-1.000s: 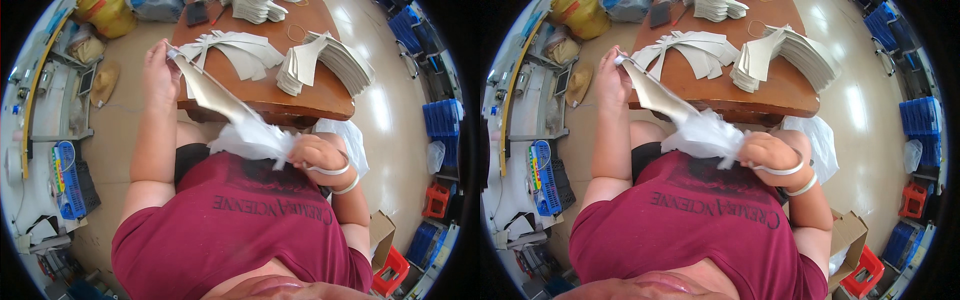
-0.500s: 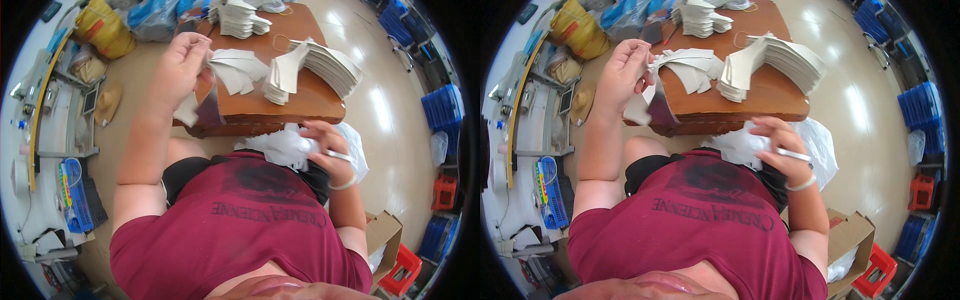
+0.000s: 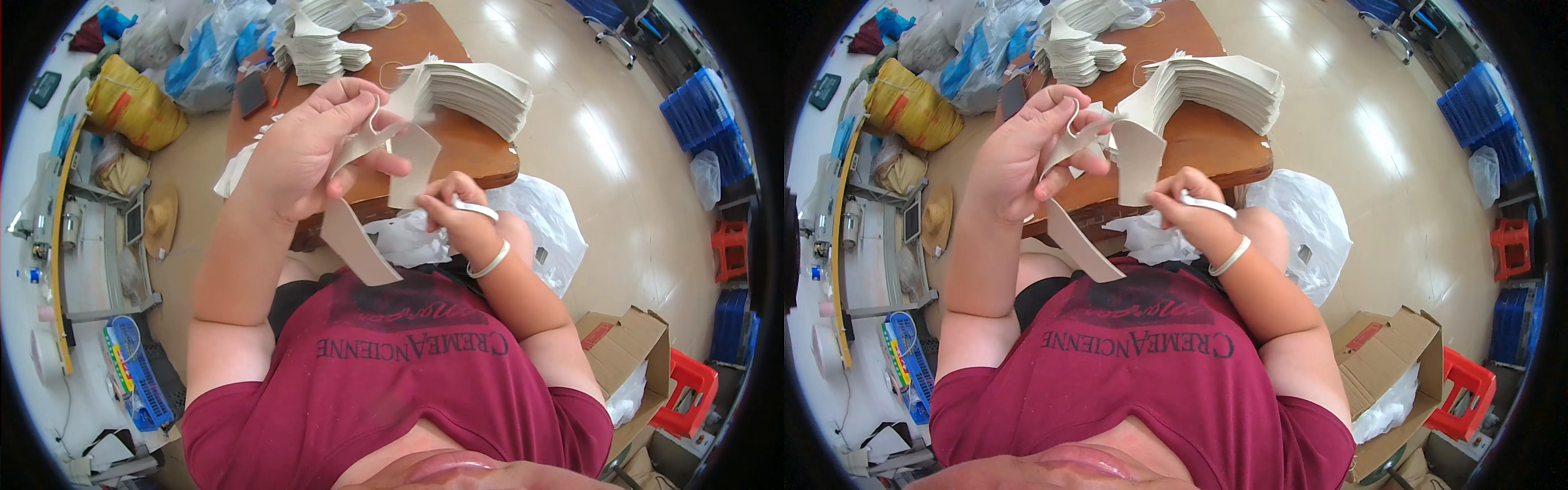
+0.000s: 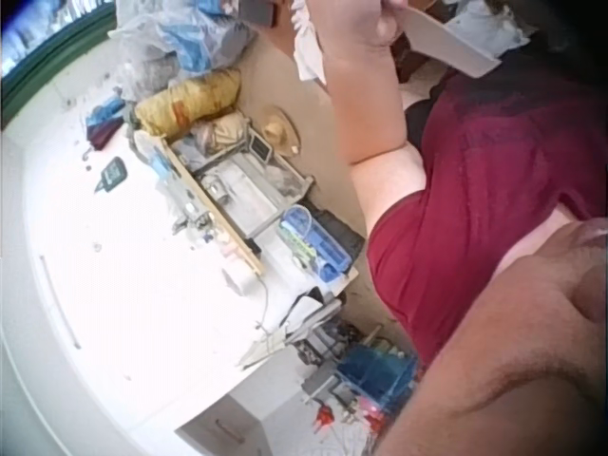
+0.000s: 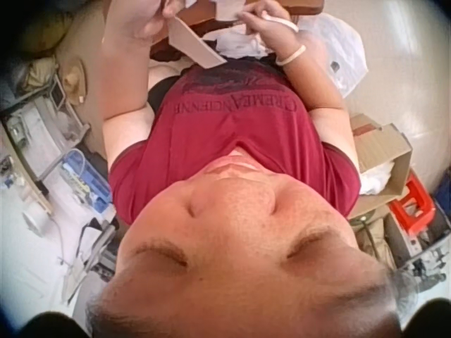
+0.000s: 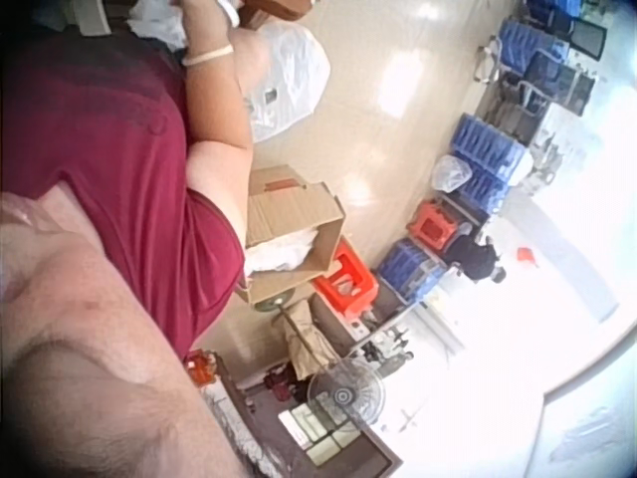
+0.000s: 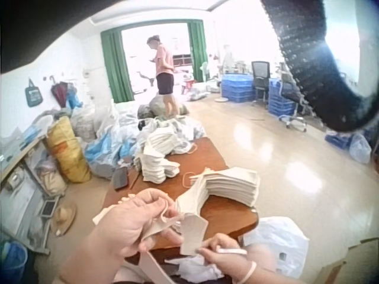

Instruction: The recorder is manually stripping or peeling away backing or excess material from shoe components at a workstation.

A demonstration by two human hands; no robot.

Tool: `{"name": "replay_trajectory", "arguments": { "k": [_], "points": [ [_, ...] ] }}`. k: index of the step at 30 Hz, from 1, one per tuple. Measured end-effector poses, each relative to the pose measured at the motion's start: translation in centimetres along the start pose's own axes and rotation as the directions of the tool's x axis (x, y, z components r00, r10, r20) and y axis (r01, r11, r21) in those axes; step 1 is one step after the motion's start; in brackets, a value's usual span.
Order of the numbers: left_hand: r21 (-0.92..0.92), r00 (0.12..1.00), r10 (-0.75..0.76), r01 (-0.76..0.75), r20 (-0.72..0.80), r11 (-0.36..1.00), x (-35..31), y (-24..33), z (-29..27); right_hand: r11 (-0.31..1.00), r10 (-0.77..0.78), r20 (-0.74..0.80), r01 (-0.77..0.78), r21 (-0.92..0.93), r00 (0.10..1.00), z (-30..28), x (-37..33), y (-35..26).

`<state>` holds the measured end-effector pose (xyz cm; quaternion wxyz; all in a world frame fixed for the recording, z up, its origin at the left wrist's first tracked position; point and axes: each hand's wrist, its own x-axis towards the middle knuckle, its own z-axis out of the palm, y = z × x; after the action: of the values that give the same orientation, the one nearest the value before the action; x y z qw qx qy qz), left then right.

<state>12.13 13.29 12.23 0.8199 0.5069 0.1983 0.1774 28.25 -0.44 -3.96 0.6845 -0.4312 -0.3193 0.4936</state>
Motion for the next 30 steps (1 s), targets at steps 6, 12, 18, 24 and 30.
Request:
{"name": "replay_trajectory", "arguments": {
  "k": [6, 12, 18, 24, 30],
  "points": [
    [0.369, 0.960, -0.278, 0.247, 0.031, 0.896, 0.7, -0.7, -3.7, 0.995, -0.027, -0.104, 0.036, 0.092, 0.994, -8.5, -1.9, -4.5],
    [0.431, 0.843, -0.468, 0.330, 0.266, 0.840, 1.3, -0.2, -7.1, 0.980, -0.149, -0.162, 0.167, 0.104, 0.975, -11.3, -0.9, -8.2],
    [0.471, 0.998, 0.060, -0.063, 0.020, 0.880, 6.6, -1.4, -6.2, 0.972, -0.227, -0.377, 0.183, -0.149, 0.898, -9.8, 4.5, -10.8],
    [0.326, 0.996, 0.089, -0.082, -0.008, 0.942, 14.6, -4.9, -7.1, 0.942, -0.239, -0.536, 0.059, -0.331, 0.810, -10.9, 12.2, -11.4],
    [0.540, 0.983, 0.173, -0.114, -0.060, 0.834, 18.2, -6.5, -8.7, 0.794, -0.292, -0.644, -0.196, -0.575, 0.707, -11.5, 15.2, -10.6]
  ]
}}
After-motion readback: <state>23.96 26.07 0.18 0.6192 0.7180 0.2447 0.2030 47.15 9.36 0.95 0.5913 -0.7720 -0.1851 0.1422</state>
